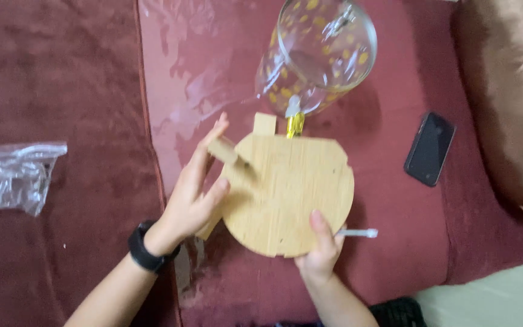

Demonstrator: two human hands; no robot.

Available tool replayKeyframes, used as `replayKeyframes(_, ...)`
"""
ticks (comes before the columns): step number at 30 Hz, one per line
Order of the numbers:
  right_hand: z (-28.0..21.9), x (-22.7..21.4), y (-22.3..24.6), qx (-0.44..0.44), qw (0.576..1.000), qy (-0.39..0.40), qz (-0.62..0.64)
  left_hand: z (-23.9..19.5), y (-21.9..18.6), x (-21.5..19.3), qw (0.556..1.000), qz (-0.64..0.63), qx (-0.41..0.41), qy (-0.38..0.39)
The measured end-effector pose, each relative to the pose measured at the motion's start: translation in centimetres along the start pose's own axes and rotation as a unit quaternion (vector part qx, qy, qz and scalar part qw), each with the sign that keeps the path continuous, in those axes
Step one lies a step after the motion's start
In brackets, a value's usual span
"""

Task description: The person assembles a wooden stand by inserting dowels and tightening screws with a screwdriver. They attach several wooden pieces to a circular base, repeatedly adjusting and securing them.

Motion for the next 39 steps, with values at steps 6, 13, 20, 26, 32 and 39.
replayKeyframes(6, -0.8, -2.8, -3.4, -0.052, 0.99, 0.128, -0.004, -0.3, 0.5, -1.4, 1.0, 0.001, 0.004, 0.01)
replayKeyframes(13, 1.3, -8.1, -7.0, -0.015, 0.967, 0.244, -0.075, -0.3, -0.8, -3.6, 0.999, -0.003, 0.019, 0.051)
replayKeyframes(20, 3.1, -1.8, -5.4, 0.164, 0.944, 0.272, -0.091, -1.0, -2.3, -4.2, 0.992, 0.089, 0.068, -0.061)
replayKeyframes(26, 1.8, 1.4, -2.3, 0.152, 0.899, 0.263, -0.315, -3.1, -2.6, -7.4, 0.948, 0.259, 0.092, -0.158)
replayKeyframes(32, -1.3, 5.5, -0.5, -0.059, 0.775, 0.49, -0.394, -2.0, 0.1, -7.0, 0.936, 0.327, 0.015, -0.128)
replayKeyframes(39, -2.0, 12.8, -0.7, -0.193, 0.674, 0.55, -0.454, -0.7, -1.7, -7.6, 0.941, 0.241, -0.132, -0.196)
Point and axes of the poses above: each hand's wrist, its own z-axis towards the middle knuckle, its own x-axis out of the palm, y = z × x, the point moved 2 cm from there along z, towards the middle knuckle, and after that the axes turned 15 degrees about z, right-handed, at the moved point
